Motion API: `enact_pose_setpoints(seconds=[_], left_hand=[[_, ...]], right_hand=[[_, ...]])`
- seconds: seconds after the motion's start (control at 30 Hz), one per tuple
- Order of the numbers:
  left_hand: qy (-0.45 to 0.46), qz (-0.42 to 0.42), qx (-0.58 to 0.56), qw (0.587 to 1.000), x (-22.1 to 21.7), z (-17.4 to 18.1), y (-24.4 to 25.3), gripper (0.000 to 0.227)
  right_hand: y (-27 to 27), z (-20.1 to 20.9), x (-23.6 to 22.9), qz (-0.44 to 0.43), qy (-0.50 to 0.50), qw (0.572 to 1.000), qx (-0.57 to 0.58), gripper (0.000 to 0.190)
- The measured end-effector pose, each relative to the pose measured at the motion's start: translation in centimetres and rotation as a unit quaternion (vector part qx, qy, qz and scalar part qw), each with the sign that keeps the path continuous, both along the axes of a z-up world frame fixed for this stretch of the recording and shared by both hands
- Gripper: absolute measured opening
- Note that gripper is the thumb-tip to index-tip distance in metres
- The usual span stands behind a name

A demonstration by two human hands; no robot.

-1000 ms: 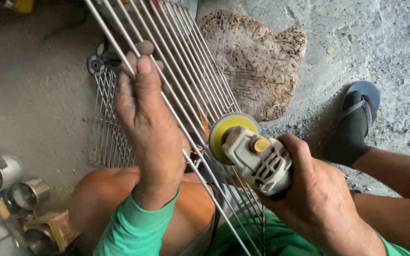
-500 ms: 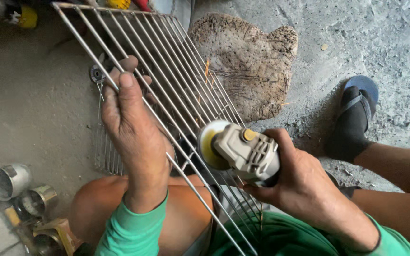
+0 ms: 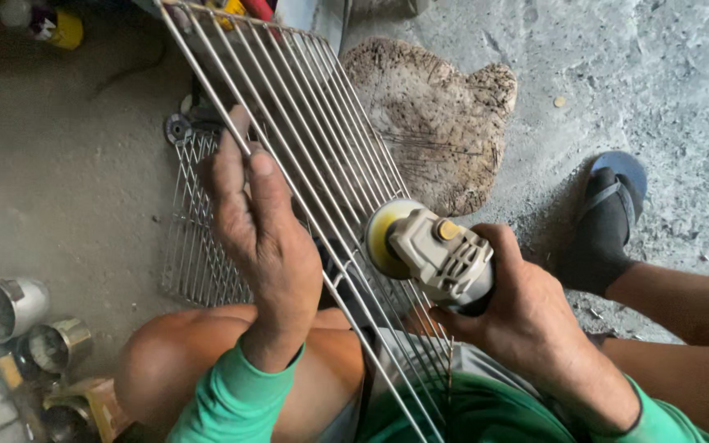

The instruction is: The person uses an angle grinder to smooth the surface of a metal wire rack. They hold the rack with one hand and operate the grinder with the other, moving along the bars to remove rough edges or welds.

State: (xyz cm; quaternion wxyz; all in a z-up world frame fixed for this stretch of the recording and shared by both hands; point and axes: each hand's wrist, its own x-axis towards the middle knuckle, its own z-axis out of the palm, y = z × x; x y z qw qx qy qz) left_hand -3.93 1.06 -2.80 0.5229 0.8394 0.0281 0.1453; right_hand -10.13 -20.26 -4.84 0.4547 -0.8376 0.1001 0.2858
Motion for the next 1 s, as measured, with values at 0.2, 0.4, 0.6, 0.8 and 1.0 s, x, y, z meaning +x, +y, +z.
enact_pose_setpoints(seconds=[0.2, 0.4, 0.6, 0.8, 1.0], left_hand=[[-0.033, -0.101, -0.184, 0.977, 1.5, 0.3, 0.2, 0.023], [-0.097, -0.090, -0.286, 0.949, 3.7, 2.5, -0.6, 0.041], [-0.107, -0.071, -0.308, 0.942, 6.7, 5.0, -1.2, 0.040], [-0.141, -0.074, -0.173, 0.972, 8.5, 1.5, -1.5, 0.044], [-0.147, -0.031, -0.111, 0.982, 8.8, 0.6, -0.1, 0.043]], right_hand=[[0.0, 0.5, -0.9, -0.057, -0.025, 0.997, -0.034, 0.106], [-1.8, 1.4, -0.4, -0.061, -0.084, 0.992, -0.071, 0.101], [-3.6, 2.4, 1.4, -0.031, -0.157, 0.978, -0.136, 0.101], [-3.1, 0.7, 2.5, -0.046, -0.256, 0.960, -0.099, 0.087], [-2.2, -1.5, 3.2, -0.032, -0.268, 0.957, -0.103, 0.087]])
